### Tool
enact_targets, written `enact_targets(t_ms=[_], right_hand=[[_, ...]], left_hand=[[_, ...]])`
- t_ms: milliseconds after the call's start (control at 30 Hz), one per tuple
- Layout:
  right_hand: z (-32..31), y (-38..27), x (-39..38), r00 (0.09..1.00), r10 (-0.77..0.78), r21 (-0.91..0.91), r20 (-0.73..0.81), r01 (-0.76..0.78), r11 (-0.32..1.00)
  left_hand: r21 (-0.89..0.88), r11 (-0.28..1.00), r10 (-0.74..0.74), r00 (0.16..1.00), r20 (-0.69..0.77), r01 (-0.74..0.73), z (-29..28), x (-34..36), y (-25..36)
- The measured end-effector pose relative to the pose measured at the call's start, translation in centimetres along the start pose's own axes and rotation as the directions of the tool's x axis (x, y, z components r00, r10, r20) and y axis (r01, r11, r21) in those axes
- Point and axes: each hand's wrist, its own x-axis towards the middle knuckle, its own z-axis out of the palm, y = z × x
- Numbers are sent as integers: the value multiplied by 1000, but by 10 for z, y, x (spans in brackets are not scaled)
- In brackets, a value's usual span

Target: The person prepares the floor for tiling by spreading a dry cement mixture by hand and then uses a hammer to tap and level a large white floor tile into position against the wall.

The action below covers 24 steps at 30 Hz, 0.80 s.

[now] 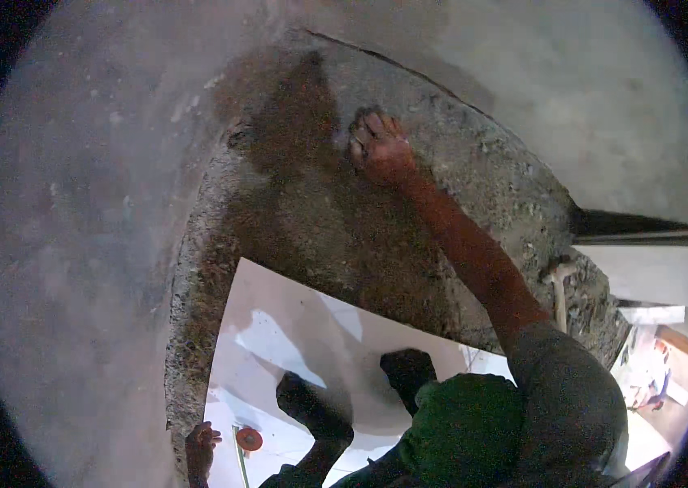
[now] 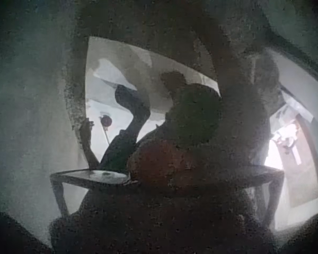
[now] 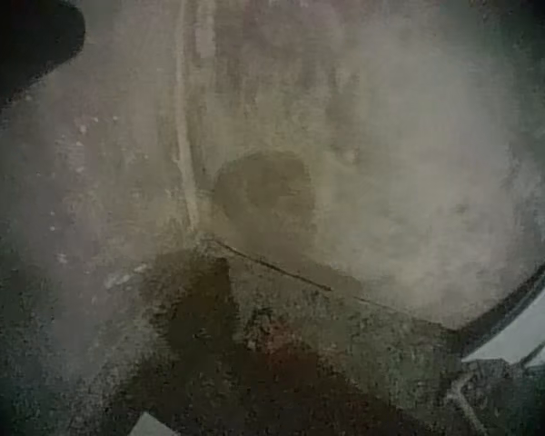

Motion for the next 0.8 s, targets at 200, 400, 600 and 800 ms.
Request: enact_targets(t_ms=[200, 400, 600, 800], right_hand=[[-58, 50, -14, 942, 336, -69, 16, -334, 940], [-50, 111, -1, 719, 645, -205, 257, -612, 764], [-93, 70, 31, 755, 518, -16, 402, -560, 828], [-58, 17, 43, 853, 336, -5, 399, -364, 931]], left_hand=[[-44, 996, -74, 997, -19, 73, -3, -4, -50], [22, 984, -174, 985, -8, 174, -7, -3, -41], [3, 998, 56, 992, 116, -57, -22, 17, -25], [47, 979, -201, 969, 141, 196, -24, 34, -28]])
